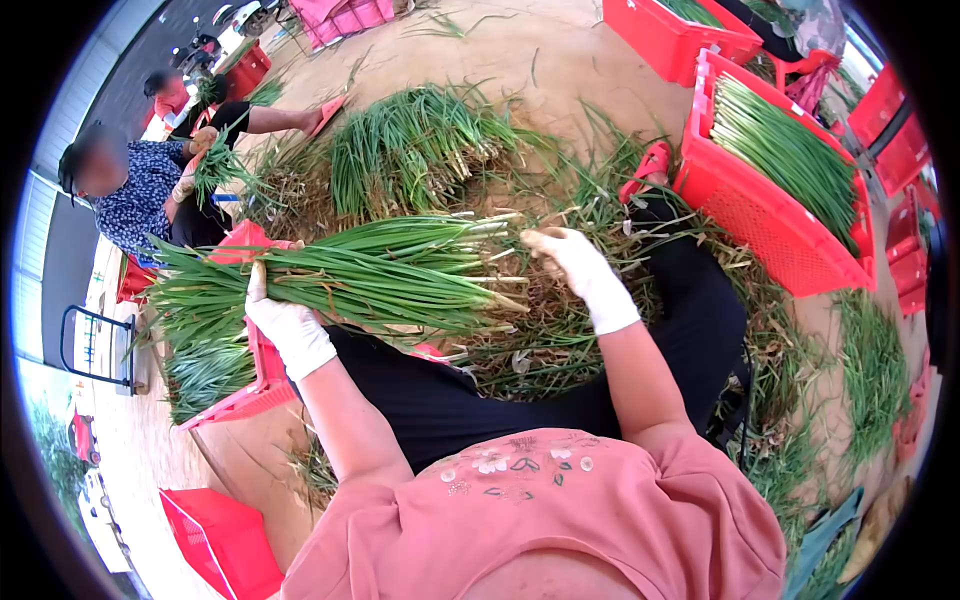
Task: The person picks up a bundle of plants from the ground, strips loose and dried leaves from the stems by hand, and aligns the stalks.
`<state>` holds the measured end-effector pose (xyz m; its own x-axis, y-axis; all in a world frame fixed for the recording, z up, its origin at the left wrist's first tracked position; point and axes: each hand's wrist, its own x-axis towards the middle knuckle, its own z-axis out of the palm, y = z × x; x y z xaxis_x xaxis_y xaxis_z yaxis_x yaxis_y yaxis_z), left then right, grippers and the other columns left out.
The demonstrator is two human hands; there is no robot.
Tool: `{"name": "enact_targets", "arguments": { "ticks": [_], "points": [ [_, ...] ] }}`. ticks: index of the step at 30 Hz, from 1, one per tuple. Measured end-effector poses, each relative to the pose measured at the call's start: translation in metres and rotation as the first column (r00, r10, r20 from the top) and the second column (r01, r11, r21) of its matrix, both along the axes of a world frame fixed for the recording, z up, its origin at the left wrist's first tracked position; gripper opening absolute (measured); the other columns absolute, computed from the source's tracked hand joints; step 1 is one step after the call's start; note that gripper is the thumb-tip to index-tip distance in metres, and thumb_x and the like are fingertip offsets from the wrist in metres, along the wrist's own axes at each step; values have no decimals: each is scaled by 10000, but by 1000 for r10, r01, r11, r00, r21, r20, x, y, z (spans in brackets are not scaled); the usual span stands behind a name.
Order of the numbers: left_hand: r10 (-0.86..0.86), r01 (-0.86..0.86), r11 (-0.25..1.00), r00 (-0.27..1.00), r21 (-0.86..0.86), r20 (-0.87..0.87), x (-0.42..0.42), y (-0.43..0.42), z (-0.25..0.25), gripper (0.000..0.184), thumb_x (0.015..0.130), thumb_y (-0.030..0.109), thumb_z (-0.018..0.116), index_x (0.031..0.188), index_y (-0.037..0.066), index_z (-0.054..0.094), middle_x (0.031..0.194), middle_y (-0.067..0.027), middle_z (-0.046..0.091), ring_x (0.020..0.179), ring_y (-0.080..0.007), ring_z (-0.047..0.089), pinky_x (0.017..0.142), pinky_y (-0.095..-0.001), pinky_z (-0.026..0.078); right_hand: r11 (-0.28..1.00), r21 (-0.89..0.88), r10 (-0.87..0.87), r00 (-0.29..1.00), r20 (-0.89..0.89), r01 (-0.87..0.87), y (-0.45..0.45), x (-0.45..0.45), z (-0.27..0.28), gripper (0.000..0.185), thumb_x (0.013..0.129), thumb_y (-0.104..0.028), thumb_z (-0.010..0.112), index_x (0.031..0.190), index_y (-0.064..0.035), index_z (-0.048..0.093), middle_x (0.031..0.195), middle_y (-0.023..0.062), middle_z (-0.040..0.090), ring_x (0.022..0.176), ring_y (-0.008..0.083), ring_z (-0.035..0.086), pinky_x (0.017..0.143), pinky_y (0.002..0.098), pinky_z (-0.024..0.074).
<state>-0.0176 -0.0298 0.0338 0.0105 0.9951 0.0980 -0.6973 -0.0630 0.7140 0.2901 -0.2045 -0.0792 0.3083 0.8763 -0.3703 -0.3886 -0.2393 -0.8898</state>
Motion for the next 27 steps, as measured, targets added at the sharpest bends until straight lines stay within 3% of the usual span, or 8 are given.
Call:
{"name": "enact_targets", "arguments": {
  "ticks": [2, 5, 7, 8, 11, 13, 17, 27],
  "points": [
    [-38, 38, 999, 999, -34, 1, 6, -2, -4, 269, 789, 186, 552, 923, -47, 546, 858, -171, 597, 798, -317, 590, 804, -465, 476, 995, -3, 99, 993, 56, -99, 21, -35, 9, 346, 747, -318, 668, 850, -7, 559, 626, -20, 482, 440, 44, 338, 384, 201, 225],
    [-3, 3, 1000, 999, 6, -50, 15, -7, -6, 263, 776, 173, 565, 916, -49, 545, 849, -172, 594, 790, -313, 589, 809, -472, 474, 982, 169, 122, 967, -224, -85, 32, -59, 2, 192, 850, -231, 534, 803, -45, 529, 569, -29, 420, 406, 61, 296, 366, 214, 226],
    [13, -14, 1000, 999, -24, -33, 9, 2, -10, 244, 775, 151, 560, 913, -49, 545, 845, -176, 591, 787, -312, 588, 812, -483, 471, 897, 441, 386, 523, -759, -22, 19, -38, -14, 211, 884, -200, 452, 738, -54, 490, 538, -26, 384, 387, 68, 264, 345, 208, 224],
    [4, -4, 999, 1000, -38, -18, 5, 4, -12, 240, 777, 146, 556, 914, -50, 544, 846, -180, 590, 787, -312, 588, 814, -488, 469, 947, 211, 13, 629, -777, 241, 8, -34, 14, 236, 888, -204, 423, 743, -34, 501, 501, -31, 359, 371, 64, 253, 327, 212, 234],
    [44, -46, 997, 999, -58, -25, 1, 3, -15, 238, 785, 144, 546, 916, -54, 546, 856, -184, 591, 792, -317, 587, 811, -484, 469, 687, 536, 189, 593, -783, 490, -9, 31, -16, 231, 889, -184, 408, 837, -3, 543, 536, -38, 397, 380, 65, 292, 353, 204, 292],
    [15, -15, 1000, 999, -10, -45, 2, 4, -17, 253, 791, 154, 542, 930, -57, 543, 864, -185, 592, 802, -324, 587, 799, -474, 472, 772, 317, -132, 628, -767, 550, -13, 33, -4, 202, 879, -160, 446, 879, 6, 560, 557, -32, 418, 451, 66, 363, 420, 184, 337],
    [-59, 60, 998, 997, 13, -48, 14, -2, -14, 255, 790, 165, 546, 918, -56, 534, 858, -180, 592, 811, -334, 586, 777, -466, 479, 985, 165, 24, 910, -414, 49, 11, -28, -1, 241, 813, -216, 602, 945, -15, 580, 793, 37, 592, 571, 80, 492, 465, 195, 385],
    [-114, 114, 993, 993, -3, 25, 24, -10, -8, 246, 780, 158, 558, 919, -43, 534, 868, -180, 587, 810, -332, 580, 815, -491, 468, 982, 188, 96, 931, -351, -30, 24, -55, -14, 200, 834, -226, 582, 826, -28, 562, 626, -3, 520, 504, 70, 439, 427, 192, 305]
  ]
}}
